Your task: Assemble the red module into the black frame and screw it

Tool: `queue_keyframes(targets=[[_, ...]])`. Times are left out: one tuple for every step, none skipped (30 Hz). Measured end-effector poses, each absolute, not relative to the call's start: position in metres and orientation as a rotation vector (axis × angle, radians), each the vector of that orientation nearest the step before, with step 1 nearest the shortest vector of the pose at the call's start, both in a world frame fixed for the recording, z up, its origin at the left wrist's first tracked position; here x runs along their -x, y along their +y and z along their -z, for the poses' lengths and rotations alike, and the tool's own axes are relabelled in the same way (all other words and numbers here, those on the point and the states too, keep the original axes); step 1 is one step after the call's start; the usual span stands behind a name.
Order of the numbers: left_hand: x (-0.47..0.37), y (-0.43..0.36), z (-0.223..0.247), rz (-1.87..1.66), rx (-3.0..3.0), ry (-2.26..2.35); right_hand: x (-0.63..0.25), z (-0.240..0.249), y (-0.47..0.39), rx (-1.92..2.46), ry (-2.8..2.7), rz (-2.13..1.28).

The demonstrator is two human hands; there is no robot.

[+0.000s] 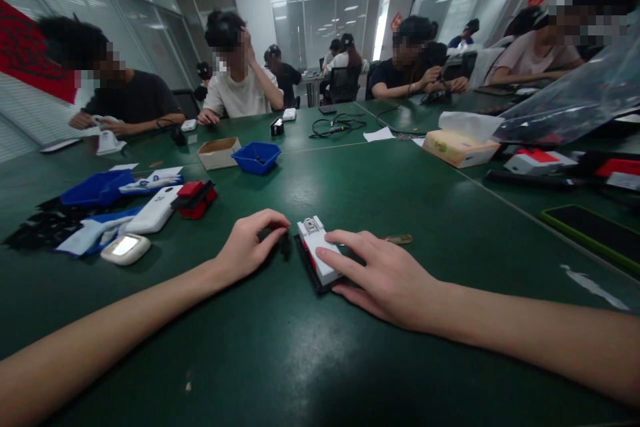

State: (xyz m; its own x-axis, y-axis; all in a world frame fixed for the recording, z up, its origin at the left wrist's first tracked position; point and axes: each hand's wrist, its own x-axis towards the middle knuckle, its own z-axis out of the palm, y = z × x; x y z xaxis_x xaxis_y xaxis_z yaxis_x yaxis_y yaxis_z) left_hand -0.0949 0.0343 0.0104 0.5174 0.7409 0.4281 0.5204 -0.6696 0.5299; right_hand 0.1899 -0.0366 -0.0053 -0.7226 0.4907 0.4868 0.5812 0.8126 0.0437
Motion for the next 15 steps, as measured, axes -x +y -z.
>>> queue_keyframes(targets=[[0.095, 0.033, -0.011, -0.987, -2.394, 1.041, -0.19, 0.005, -0.036, 0.795, -2.536, 0.248], [0.094, 0.031, -0.011, -1.066, -2.35, 1.031, -0.191, 0.005, -0.036, 0.791, -2.533, 0.224], [0.092, 0.028, -0.011, -1.148, -2.293, 1.019, -0.192, 0.005, -0.036, 0.786, -2.523, 0.194], [0.09, 0.024, -0.01, -1.227, -2.228, 1.005, -0.192, 0.005, -0.035, 0.779, -2.508, 0.161], [0.087, 0.019, -0.01, -1.293, -2.166, 0.986, -0.193, 0.005, -0.035, 0.769, -2.488, 0.128], [0.083, 0.014, -0.008, -1.341, -2.118, 0.959, -0.194, 0.006, -0.035, 0.757, -2.468, 0.097], [0.079, 0.009, -0.007, -1.366, -2.09, 0.92, -0.195, 0.006, -0.035, 0.746, -2.451, 0.07], [0.075, 0.004, -0.006, -1.369, -2.088, 0.867, -0.195, 0.007, -0.035, 0.733, -2.435, 0.055], [0.071, -0.001, -0.005, -1.358, -2.107, 0.804, -0.195, 0.007, -0.035, 0.715, -2.42, 0.056], [0.068, -0.005, -0.004, -1.344, -2.134, 0.74, -0.196, 0.008, -0.035, 0.69, -2.41, 0.069], [0.065, -0.008, -0.004, -1.33, -2.162, 0.683, -0.195, 0.008, -0.036, 0.66, -2.408, 0.093], [0.063, -0.011, -0.003, -1.317, -2.183, 0.64, -0.195, 0.008, -0.036, 0.623, -2.412, 0.126], [0.062, -0.012, -0.003, -1.31, -2.196, 0.61, -0.194, 0.008, -0.037, 0.586, -2.419, 0.163], [0.061, -0.013, -0.003, -1.305, -2.201, 0.594, -0.194, 0.008, -0.038, 0.55, -2.428, 0.199], [0.061, -0.013, -0.003, -1.3, -2.198, 0.59, -0.193, 0.008, -0.039, 0.521, -2.435, 0.229]])
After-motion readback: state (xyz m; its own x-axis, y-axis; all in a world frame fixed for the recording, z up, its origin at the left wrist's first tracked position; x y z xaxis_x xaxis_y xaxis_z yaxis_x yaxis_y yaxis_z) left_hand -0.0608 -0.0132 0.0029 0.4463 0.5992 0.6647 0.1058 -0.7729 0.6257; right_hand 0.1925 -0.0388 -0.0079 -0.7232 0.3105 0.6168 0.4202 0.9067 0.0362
